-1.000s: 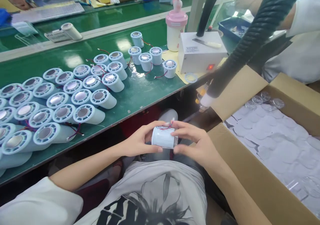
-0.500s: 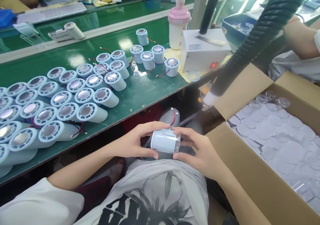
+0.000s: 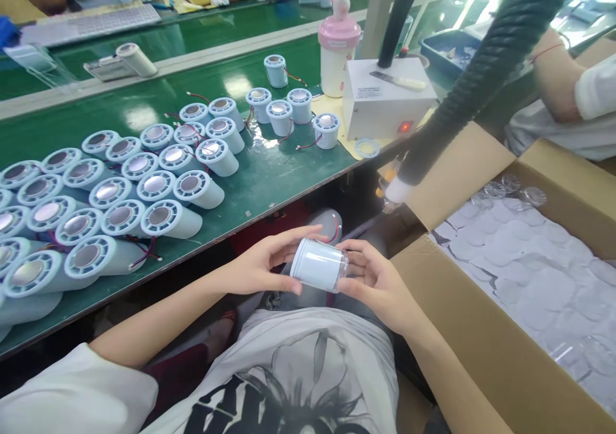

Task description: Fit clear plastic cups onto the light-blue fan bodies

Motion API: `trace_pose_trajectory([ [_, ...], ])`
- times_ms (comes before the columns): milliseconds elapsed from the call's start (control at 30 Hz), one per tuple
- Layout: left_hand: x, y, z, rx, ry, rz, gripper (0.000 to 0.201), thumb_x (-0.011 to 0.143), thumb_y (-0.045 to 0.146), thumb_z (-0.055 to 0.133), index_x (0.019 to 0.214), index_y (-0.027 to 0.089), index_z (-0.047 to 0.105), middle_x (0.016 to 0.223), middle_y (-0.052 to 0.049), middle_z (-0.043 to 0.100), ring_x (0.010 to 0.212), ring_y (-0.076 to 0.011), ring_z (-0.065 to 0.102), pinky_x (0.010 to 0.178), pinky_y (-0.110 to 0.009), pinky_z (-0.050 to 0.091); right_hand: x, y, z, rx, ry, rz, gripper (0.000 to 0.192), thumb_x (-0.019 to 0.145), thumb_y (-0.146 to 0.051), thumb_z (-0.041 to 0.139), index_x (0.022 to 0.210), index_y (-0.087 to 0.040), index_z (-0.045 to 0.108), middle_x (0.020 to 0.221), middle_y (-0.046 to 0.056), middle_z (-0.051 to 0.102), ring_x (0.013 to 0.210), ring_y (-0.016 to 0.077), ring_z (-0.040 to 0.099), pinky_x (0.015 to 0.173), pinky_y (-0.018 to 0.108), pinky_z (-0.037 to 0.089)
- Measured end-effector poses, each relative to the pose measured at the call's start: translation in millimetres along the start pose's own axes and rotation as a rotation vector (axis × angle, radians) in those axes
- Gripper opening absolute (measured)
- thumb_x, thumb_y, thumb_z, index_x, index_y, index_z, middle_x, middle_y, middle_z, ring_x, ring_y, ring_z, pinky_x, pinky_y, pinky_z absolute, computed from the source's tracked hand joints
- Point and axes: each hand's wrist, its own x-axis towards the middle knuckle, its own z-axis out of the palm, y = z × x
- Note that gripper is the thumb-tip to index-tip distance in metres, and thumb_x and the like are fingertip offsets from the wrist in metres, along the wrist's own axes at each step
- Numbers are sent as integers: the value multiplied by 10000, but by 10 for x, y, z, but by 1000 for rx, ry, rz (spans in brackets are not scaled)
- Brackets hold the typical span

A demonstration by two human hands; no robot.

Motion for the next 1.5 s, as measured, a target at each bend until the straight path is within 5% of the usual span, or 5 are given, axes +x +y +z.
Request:
trace_pose_trajectory([
  [200, 637, -167, 21, -247, 163, -104, 742, 671, 368, 876, 1326, 148, 609, 1370, -164, 624, 1270, -300, 591, 1095, -427, 435, 198, 316, -47, 269, 361, -94, 518, 717, -461, 814, 1112, -267, 542, 953, 25, 722, 842, 218, 720, 754, 376, 617],
  [533, 1435, -52, 48, -75, 7, -90, 451, 722, 431, 815, 1026, 106, 746, 1017, -98, 774, 994, -250, 701, 1018, -426, 479, 319, 328, -239, 326, 520, -183, 278, 854, -567, 644, 981, -332, 569, 1018, -37, 733, 938, 224, 749, 884, 365, 597],
  [867, 1306, 27, 22, 108, -30, -15, 296, 810, 266, 708, 1078, 171, 625, 1104, -74, 723, 1084, -234, 670, 987, -410, 521, 233, 188, -254, 307, 471, -153, 282, 841, -466, 675, 1039, -326, 532, 983, -48, 720, 913, 201, 730, 884, 352, 589],
  [1067, 1049, 119, -49, 333, -68, 99, 297, 825, 209, 651, 1105, 204, 550, 1165, -77, 620, 1007, -195, 625, 834, -323, 549, 129, 87, -224, 264, 455, -129, 183, 888, -425, 620, 1004, -294, 563, 862, -32, 714, 739, 168, 675, 678, 287, 570],
  [1500, 712, 268, -17, 720, -187, 323, 353, 988, 263, 448, 1249, 261, 684, 1226, -98, 521, 1154, -232, 531, 1029, -351, 430, -50, -19, -273, 171, 425, -146, 293, 837, -504, 661, 1014, -272, 627, 780, -1, 714, 636, 187, 595, 542, 294, 506],
])
